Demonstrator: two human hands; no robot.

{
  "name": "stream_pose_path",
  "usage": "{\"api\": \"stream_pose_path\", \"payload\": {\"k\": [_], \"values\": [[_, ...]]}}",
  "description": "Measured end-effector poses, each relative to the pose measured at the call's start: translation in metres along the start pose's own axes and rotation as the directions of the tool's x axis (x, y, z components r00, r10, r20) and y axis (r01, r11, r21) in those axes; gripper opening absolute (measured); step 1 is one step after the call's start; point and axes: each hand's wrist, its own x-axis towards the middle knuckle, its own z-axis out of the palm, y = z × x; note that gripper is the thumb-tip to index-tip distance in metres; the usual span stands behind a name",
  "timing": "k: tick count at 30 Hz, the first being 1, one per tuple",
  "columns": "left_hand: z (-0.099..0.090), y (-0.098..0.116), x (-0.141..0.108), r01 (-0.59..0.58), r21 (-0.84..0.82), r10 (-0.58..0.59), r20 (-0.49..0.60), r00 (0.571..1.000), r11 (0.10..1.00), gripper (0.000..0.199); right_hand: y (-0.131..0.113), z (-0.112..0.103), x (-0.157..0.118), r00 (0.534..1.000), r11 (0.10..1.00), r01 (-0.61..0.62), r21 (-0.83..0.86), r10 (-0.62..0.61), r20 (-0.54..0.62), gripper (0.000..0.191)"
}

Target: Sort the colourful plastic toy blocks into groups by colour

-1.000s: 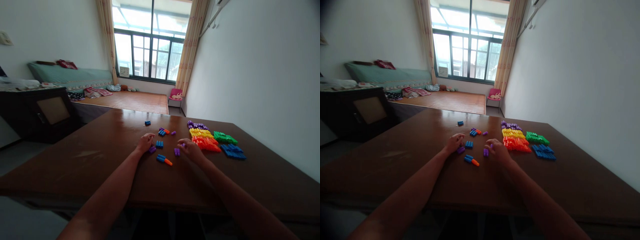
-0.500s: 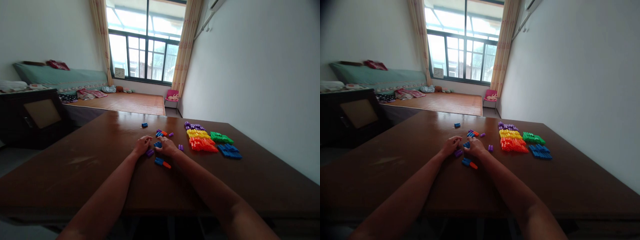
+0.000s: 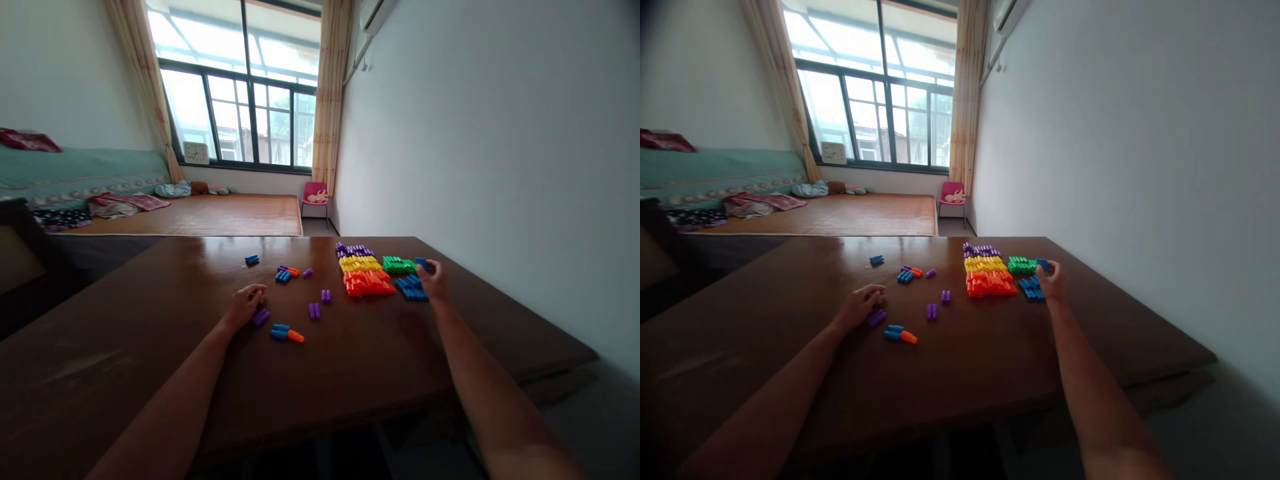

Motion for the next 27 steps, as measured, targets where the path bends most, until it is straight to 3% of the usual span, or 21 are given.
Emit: {"api": "stream_pose_path", "payload": {"k": [3,6,9,12,17,23,27], "values": [[-0.001,-0.001,0.001,0.003,0.032,-0.004,0.019,1.0,0.999,0.038,0.066,-0.025,0.005,0.984,0.977,-0.154,-0.147,0.138,-0.114,0.047],[0.0,-0.006,0.003,0.002,0.055,-0.004,0.037,0.999,0.998,0.043,0.091,-0.033,-0.003,0.971,0.966,-0.228,-0.124,0.217,-0.097,0.05],[0.0,-0.01,0.004,0.005,0.057,-0.008,0.054,0.999,0.998,0.046,0.076,-0.025,-0.011,0.99,0.989,-0.119,-0.093,0.125,0.063,0.055],[0.0,-0.011,0.005,0.003,0.037,-0.005,0.056,0.998,0.999,0.047,0.048,-0.014,-0.019,0.969,0.973,0.079,-0.217,-0.025,0.244,0.052],[0.0,-0.007,0.003,-0.017,0.036,0.015,0.054,0.998,0.999,0.045,0.02,-0.013,-0.03,0.922,0.838,0.218,-0.501,-0.008,0.387,0.047],[-0.002,-0.001,0.0,0.011,0.07,-0.016,0.064,0.998,0.998,0.042,0.015,-0.018,-0.035,0.907,0.818,0.238,-0.524,0.005,0.42,0.053],[0.001,-0.004,0.0,-0.019,0.099,0.013,0.059,0.998,0.995,0.038,0.012,-0.019,-0.036,0.955,0.868,0.24,-0.434,-0.131,0.265,0.052]]}}
